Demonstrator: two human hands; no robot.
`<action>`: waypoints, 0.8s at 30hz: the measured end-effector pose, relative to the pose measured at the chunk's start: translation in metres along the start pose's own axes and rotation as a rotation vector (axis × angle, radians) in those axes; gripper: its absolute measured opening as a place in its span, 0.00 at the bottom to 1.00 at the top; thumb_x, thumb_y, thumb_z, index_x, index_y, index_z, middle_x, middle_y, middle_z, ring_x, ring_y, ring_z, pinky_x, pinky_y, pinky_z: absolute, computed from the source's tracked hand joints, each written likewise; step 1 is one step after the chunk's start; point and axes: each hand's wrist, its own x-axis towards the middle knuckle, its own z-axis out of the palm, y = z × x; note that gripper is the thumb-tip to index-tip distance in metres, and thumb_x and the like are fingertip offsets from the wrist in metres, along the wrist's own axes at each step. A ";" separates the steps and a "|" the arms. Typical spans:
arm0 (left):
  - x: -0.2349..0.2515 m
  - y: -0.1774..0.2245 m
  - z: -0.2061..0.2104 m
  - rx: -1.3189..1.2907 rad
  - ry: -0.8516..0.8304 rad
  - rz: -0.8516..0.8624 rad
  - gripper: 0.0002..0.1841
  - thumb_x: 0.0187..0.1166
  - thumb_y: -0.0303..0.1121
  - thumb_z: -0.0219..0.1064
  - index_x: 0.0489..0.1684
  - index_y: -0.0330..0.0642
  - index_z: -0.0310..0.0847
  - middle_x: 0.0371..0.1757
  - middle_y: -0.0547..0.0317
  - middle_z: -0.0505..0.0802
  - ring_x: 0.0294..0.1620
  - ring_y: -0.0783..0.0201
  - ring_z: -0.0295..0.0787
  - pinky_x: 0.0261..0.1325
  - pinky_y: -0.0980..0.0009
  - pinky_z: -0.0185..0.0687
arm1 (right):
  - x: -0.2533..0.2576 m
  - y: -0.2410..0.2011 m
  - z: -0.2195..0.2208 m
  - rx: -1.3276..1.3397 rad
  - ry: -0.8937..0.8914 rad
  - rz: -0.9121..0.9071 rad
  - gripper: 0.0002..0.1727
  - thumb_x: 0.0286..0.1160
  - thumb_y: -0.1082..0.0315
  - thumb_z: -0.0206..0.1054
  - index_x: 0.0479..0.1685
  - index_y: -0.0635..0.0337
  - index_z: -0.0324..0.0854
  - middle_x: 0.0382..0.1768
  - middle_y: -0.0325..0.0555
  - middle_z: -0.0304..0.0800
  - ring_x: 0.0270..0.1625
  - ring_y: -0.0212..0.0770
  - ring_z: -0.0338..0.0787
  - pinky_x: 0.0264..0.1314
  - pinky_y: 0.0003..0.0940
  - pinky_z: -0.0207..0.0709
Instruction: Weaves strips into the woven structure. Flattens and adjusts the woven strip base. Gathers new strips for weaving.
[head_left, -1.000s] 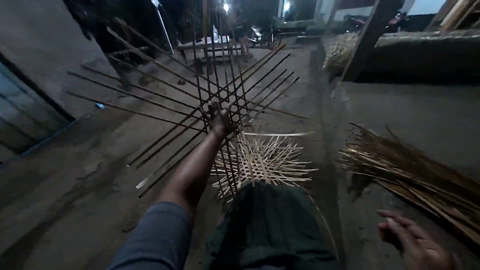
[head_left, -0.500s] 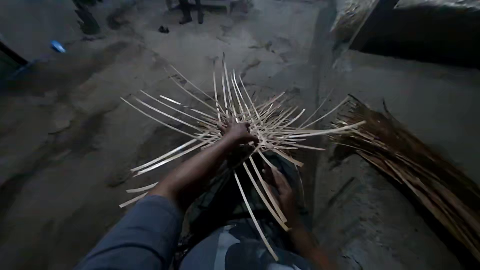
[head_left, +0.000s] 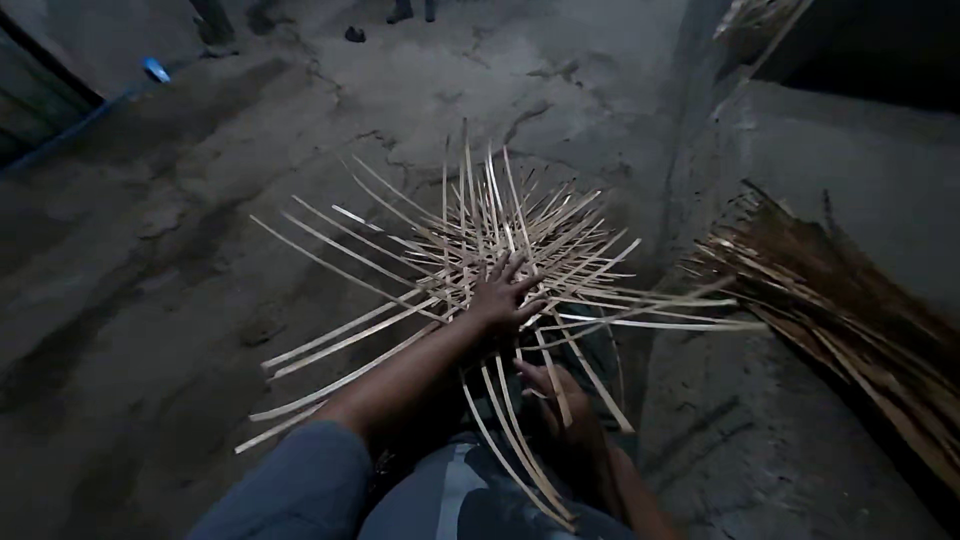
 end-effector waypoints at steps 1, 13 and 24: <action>0.004 -0.001 0.006 0.041 -0.093 0.014 0.33 0.82 0.71 0.46 0.89 0.82 0.60 0.97 0.63 0.53 0.98 0.46 0.33 0.89 0.26 0.27 | 0.002 0.002 0.002 0.024 -0.019 0.008 0.26 0.92 0.47 0.51 0.64 0.51 0.90 0.50 0.47 0.93 0.55 0.40 0.91 0.65 0.37 0.84; 0.015 0.009 0.021 0.126 -0.243 -0.082 0.34 0.82 0.72 0.44 0.91 0.84 0.56 0.95 0.66 0.60 0.96 0.40 0.40 0.85 0.22 0.28 | 0.036 -0.002 0.016 0.806 0.022 0.624 0.25 0.95 0.60 0.42 0.22 0.50 0.72 0.16 0.25 0.67 0.17 0.19 0.64 0.21 0.16 0.59; 0.027 0.003 0.036 0.102 -0.257 -0.070 0.34 0.81 0.73 0.43 0.89 0.87 0.58 0.93 0.69 0.64 0.96 0.42 0.43 0.84 0.20 0.31 | 0.013 -0.012 0.020 0.537 0.068 0.564 0.24 0.94 0.57 0.49 0.24 0.55 0.77 0.18 0.25 0.68 0.21 0.18 0.69 0.27 0.17 0.67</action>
